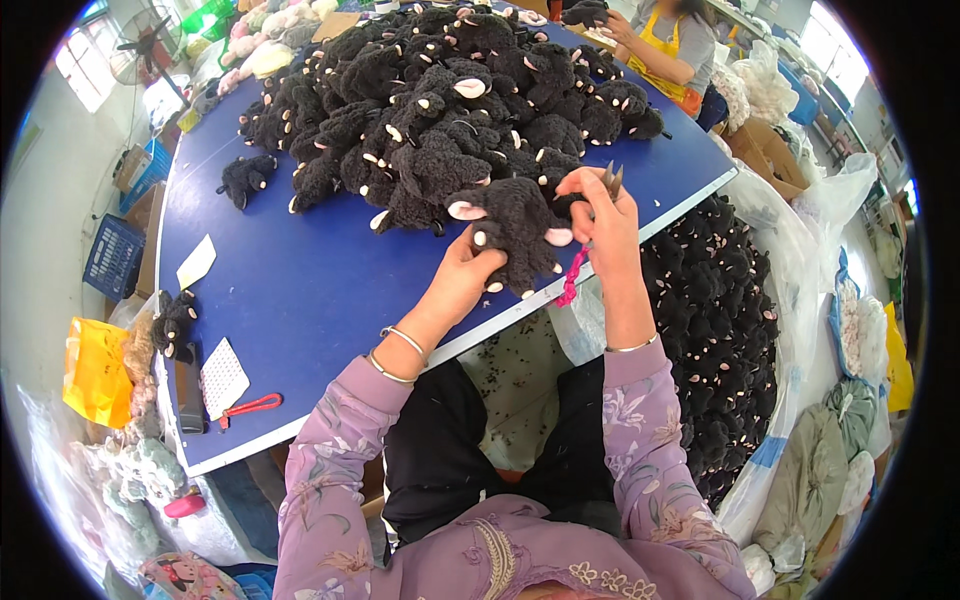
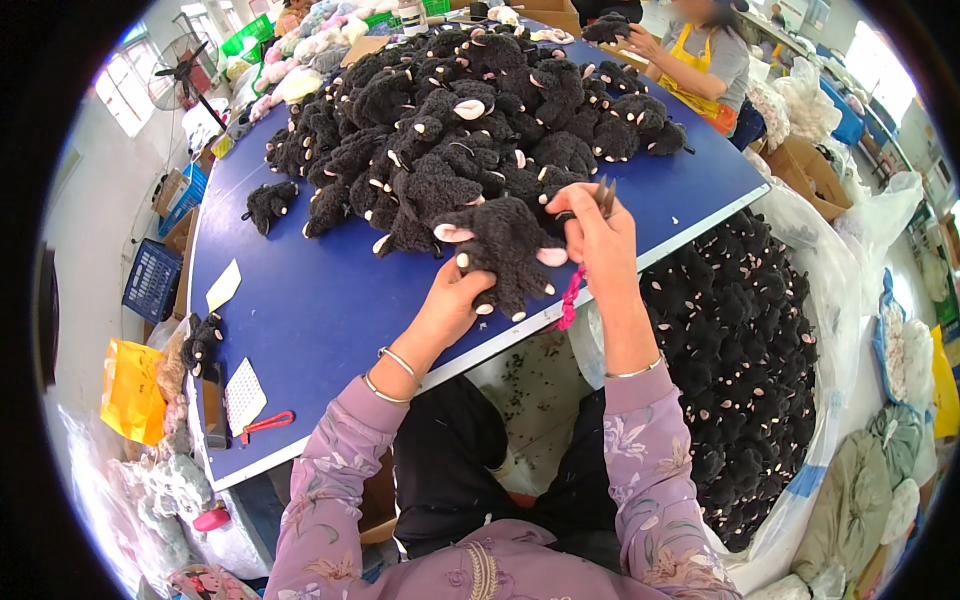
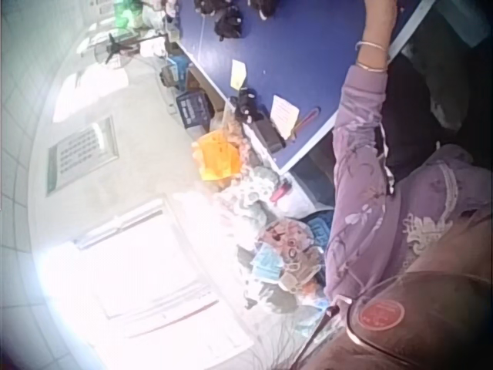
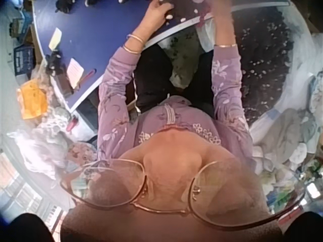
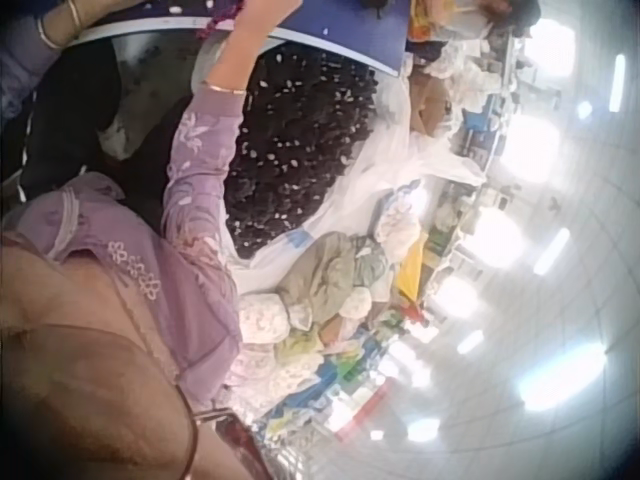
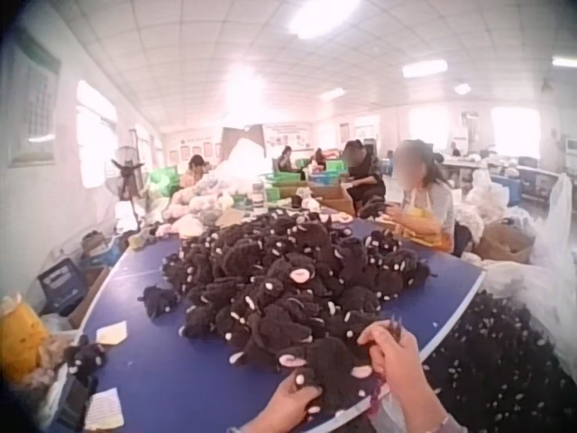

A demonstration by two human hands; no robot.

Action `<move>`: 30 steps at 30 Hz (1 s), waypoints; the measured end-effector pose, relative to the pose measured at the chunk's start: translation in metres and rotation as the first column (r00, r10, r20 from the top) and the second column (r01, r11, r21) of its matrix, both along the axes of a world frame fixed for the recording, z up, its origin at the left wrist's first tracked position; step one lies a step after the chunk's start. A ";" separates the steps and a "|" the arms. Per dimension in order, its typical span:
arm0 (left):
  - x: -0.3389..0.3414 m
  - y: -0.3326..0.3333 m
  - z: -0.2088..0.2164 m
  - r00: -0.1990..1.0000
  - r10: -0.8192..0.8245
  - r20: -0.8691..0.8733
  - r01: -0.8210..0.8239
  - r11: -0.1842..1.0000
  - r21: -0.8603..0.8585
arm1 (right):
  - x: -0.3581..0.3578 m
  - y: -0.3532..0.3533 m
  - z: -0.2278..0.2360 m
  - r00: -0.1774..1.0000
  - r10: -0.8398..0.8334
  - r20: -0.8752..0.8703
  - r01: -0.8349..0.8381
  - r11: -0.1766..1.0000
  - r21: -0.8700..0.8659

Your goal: The person trims the fur on small black plush toys using scissors. They pick up each toy, trim around the edges and features, and place the finished toy on the table. The process is repeated for multiple toys throughout the clip.

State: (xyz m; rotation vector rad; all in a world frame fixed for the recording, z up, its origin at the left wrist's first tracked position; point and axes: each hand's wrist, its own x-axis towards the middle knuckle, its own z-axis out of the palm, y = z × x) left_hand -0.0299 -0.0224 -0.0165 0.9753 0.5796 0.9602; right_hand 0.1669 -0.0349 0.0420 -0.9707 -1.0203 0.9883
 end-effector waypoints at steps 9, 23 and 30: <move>0.000 -0.006 0.011 0.993 0.001 0.114 0.003 1.000 -0.030 | -0.020 -0.005 -0.014 0.964 0.067 0.256 -0.047 0.995 -0.084; 0.000 -0.005 0.015 0.969 0.228 -0.093 -0.228 0.974 0.012 | -0.024 0.001 -0.030 0.997 0.047 -0.066 -0.059 0.979 -0.194; -0.007 -0.003 0.014 0.940 0.335 -0.068 -0.321 0.934 0.158 | -0.020 0.009 -0.036 0.987 -0.034 -0.158 0.007 0.986 -0.166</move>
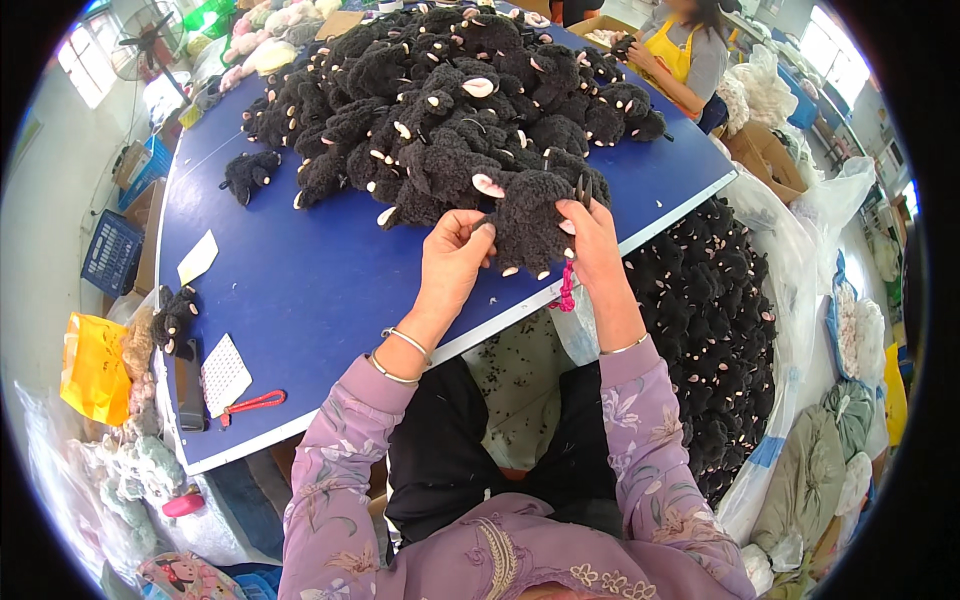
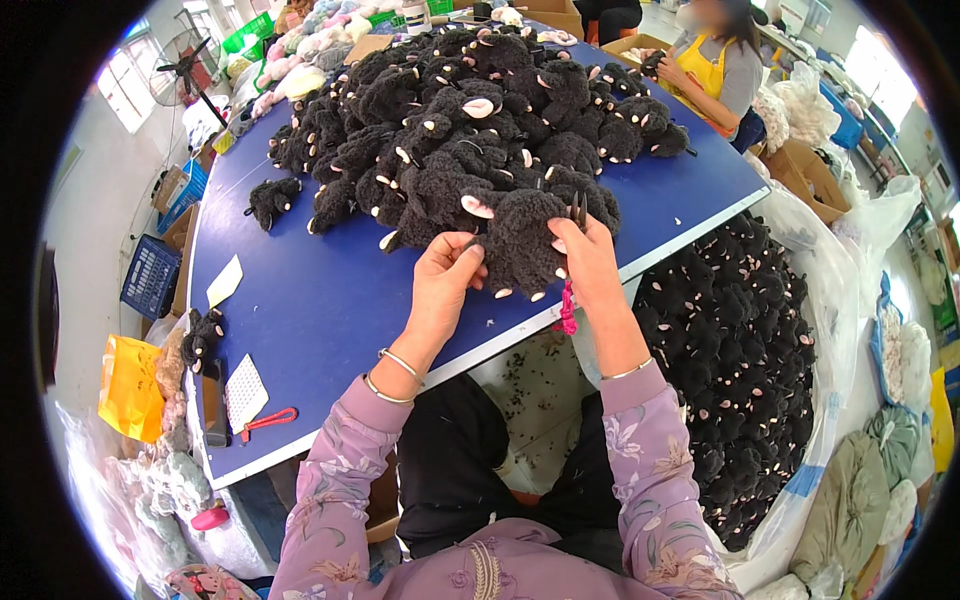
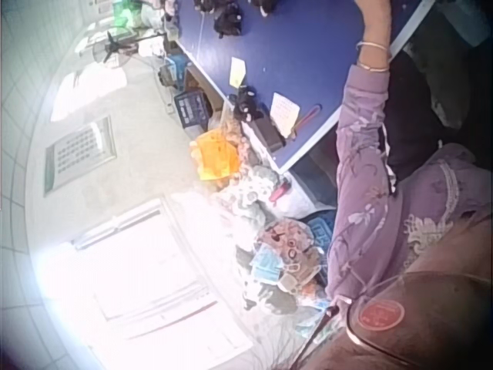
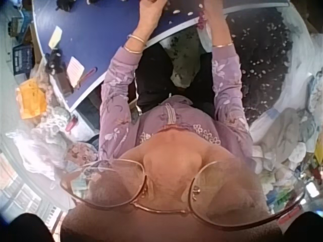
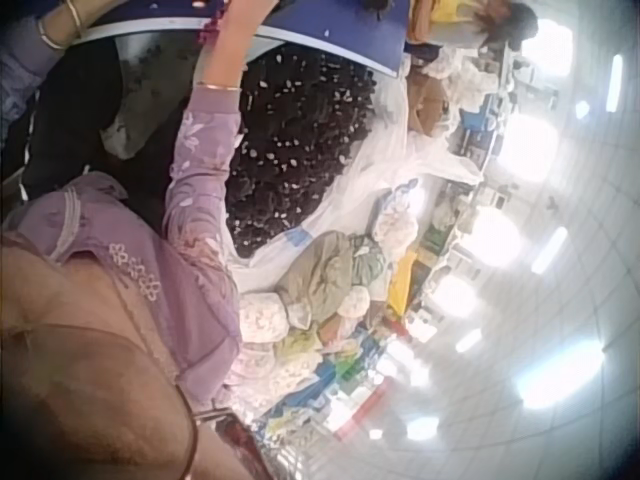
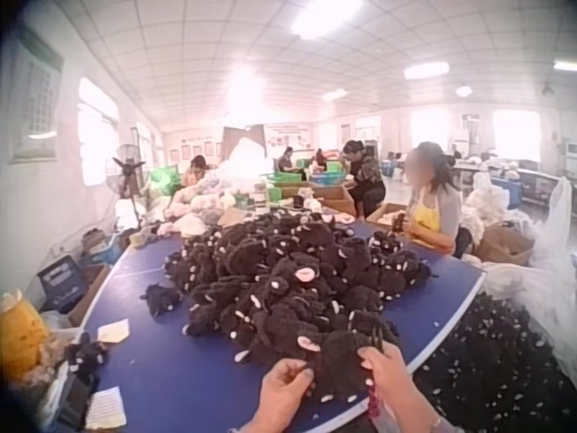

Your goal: The person trims the fur on small black plush toys using scissors. They pick up each toy, trim around the edges and features, and place the finished toy on the table. The process is repeated for multiple toys throughout the clip.

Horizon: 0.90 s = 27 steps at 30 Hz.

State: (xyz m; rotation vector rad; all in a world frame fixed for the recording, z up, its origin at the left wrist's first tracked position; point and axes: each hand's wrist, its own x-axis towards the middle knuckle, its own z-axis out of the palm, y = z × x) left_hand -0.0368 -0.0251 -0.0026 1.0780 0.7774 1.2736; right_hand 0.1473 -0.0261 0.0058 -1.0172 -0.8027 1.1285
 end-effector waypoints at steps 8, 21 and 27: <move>0.003 -0.005 -0.003 0.995 -0.085 -0.051 0.093 0.980 0.176 | 0.020 -0.010 0.015 0.954 0.298 -0.030 -0.299 0.953 -0.045; 0.007 -0.015 0.002 0.949 -0.127 -0.289 0.223 0.919 0.326 | 0.024 -0.009 0.019 0.967 0.098 0.236 -0.119 0.990 0.078; 0.003 -0.020 0.005 0.929 -0.113 -0.354 0.252 0.891 0.378 | 0.028 -0.006 0.015 0.995 0.093 0.042 -0.094 0.995 0.024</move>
